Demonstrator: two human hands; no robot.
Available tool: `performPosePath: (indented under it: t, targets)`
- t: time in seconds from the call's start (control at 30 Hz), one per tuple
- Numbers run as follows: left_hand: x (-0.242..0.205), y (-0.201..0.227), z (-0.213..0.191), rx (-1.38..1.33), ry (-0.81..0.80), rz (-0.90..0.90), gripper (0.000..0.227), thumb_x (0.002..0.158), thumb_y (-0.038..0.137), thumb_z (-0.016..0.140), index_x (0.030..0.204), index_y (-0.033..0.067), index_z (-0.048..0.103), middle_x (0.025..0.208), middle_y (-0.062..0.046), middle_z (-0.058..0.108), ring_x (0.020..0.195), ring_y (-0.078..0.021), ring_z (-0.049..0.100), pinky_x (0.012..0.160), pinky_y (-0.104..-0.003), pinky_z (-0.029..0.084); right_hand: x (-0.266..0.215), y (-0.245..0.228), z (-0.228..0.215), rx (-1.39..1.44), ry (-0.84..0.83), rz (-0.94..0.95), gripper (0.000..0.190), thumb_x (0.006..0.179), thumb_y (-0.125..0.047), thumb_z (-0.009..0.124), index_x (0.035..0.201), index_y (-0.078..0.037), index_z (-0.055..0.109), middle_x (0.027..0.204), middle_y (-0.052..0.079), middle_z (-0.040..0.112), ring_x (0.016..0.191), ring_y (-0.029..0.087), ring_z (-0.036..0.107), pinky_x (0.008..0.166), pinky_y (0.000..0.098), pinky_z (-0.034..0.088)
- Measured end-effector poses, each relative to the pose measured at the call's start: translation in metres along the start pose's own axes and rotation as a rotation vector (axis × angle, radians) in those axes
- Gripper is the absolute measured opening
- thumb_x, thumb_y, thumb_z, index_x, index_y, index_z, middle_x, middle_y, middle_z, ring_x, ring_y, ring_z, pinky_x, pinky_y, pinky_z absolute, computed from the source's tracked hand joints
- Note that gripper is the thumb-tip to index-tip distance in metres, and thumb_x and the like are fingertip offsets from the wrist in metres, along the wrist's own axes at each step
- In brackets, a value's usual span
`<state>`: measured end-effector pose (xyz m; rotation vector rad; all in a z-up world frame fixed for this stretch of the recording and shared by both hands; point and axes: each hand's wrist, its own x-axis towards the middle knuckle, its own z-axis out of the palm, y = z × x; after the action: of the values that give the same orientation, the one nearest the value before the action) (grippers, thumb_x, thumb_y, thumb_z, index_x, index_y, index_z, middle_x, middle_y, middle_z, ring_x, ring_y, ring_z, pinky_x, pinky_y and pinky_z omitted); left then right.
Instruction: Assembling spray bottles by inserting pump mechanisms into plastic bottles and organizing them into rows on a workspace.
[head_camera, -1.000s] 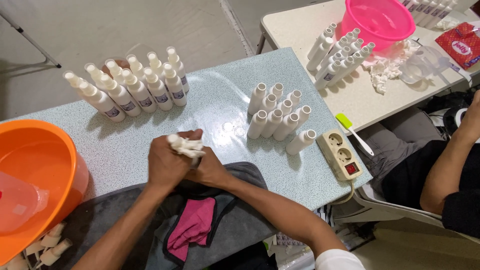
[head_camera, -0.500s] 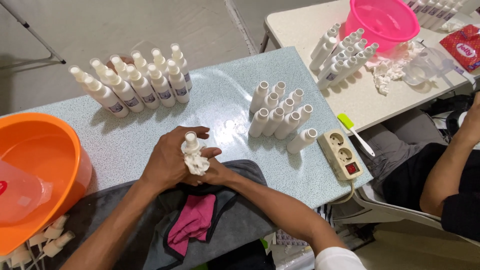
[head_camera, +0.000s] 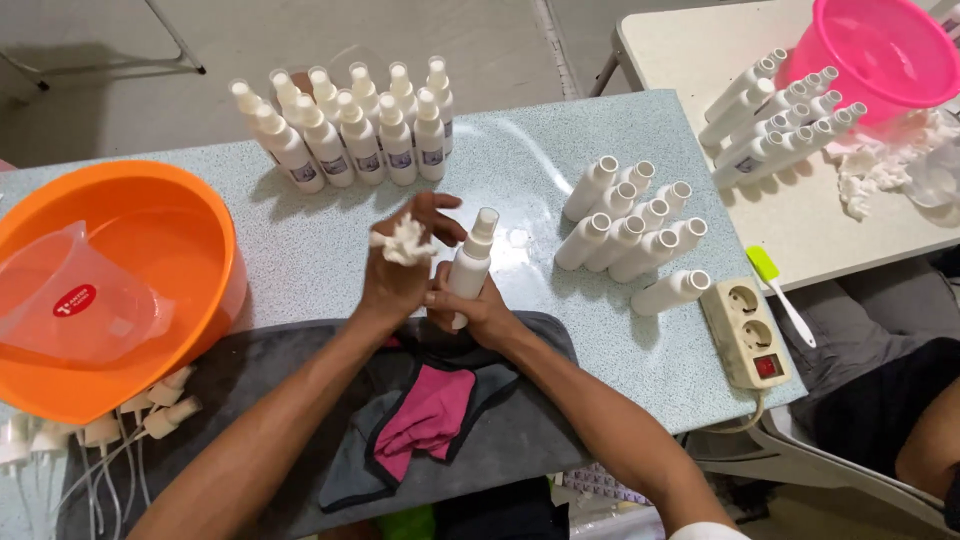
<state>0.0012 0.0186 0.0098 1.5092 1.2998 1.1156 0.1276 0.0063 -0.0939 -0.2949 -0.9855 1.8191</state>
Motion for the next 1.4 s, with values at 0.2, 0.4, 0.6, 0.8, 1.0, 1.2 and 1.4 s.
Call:
performPosePath:
  t: [0.2,0.4,0.6,0.8,1.0,1.2,1.4]
  targets:
    - [0.012,-0.017,-0.023,-0.074,0.052,0.058,0.024,0.084,0.008,0.085,0.106,0.014,0.077,0.093,-0.009,0.076,0.083,-0.0178,0.069,0.077,-0.035,0.059,0.004,-0.005,0.007,-0.117,0.159,-0.034,0.028,0.089,0.003,0.075,0.075,-0.005,0.052,0.05,0.01,0.05,0.039,0.017,0.051,0.034,0.0276,0.042]
    - [0.007,0.012,-0.035,-0.178,-0.147,-0.357,0.042,0.08,-0.003,0.075,0.121,0.0097,0.075,0.067,-0.008,0.06,0.049,-0.0129,0.044,0.041,-0.028,0.036,0.008,-0.017,0.005,-0.14,0.284,0.025,0.025,0.091,-0.006,0.077,0.107,0.001,0.059,0.055,0.015,0.058,0.043,0.019,0.058,0.036,0.0303,0.045]
    - [0.005,0.031,-0.037,-0.213,-0.139,-0.313,0.062,0.072,0.006,0.083,0.131,0.007,0.067,0.09,-0.007,0.061,0.074,-0.0143,0.056,0.068,-0.032,0.053,0.012,-0.022,-0.005,0.035,0.253,0.204,0.057,0.099,-0.054,0.056,0.131,-0.008,0.048,0.091,0.009,0.062,0.082,0.021,0.068,0.057,0.0335,0.059]
    - [0.0,0.052,-0.025,0.123,-0.104,-0.185,0.081,0.091,0.067,0.065,0.141,0.0038,0.054,0.138,-0.027,0.053,0.132,-0.0466,0.053,0.108,-0.052,0.047,0.011,-0.031,0.011,0.199,0.305,0.167,0.062,0.108,-0.059,0.042,0.13,-0.004,0.058,0.109,0.008,0.07,0.096,0.023,0.071,0.081,0.0335,0.06]
    - [-0.017,-0.014,0.027,0.571,0.188,0.357,0.058,0.111,0.036,0.05,0.149,-0.0076,0.042,0.126,-0.026,0.05,0.119,-0.0446,0.047,0.1,-0.057,0.031,0.002,0.023,-0.019,0.119,0.22,0.159,0.056,0.111,-0.052,0.045,0.148,-0.01,0.053,0.136,0.011,0.063,0.125,0.024,0.06,0.11,0.0406,0.047]
    - [-0.039,-0.006,0.039,0.619,0.146,0.41,0.079,0.109,0.047,0.046,0.155,-0.0138,0.027,0.143,-0.038,0.043,0.136,-0.0495,0.042,0.115,-0.056,0.023,0.004,-0.015,0.012,0.075,0.197,0.098,0.043,0.111,-0.04,0.051,0.136,-0.006,0.062,0.117,0.01,0.069,0.109,0.018,0.064,0.099,0.0367,0.051]
    - [-0.019,0.016,0.017,0.476,0.138,0.316,0.084,0.11,0.053,0.038,0.158,-0.0113,0.013,0.148,-0.039,0.041,0.14,-0.0495,0.041,0.115,-0.056,0.018,-0.01,0.016,0.017,-0.05,0.165,0.056,0.045,0.116,-0.035,0.045,0.147,-0.004,0.056,0.129,0.009,0.066,0.115,0.015,0.061,0.109,0.0353,0.047]
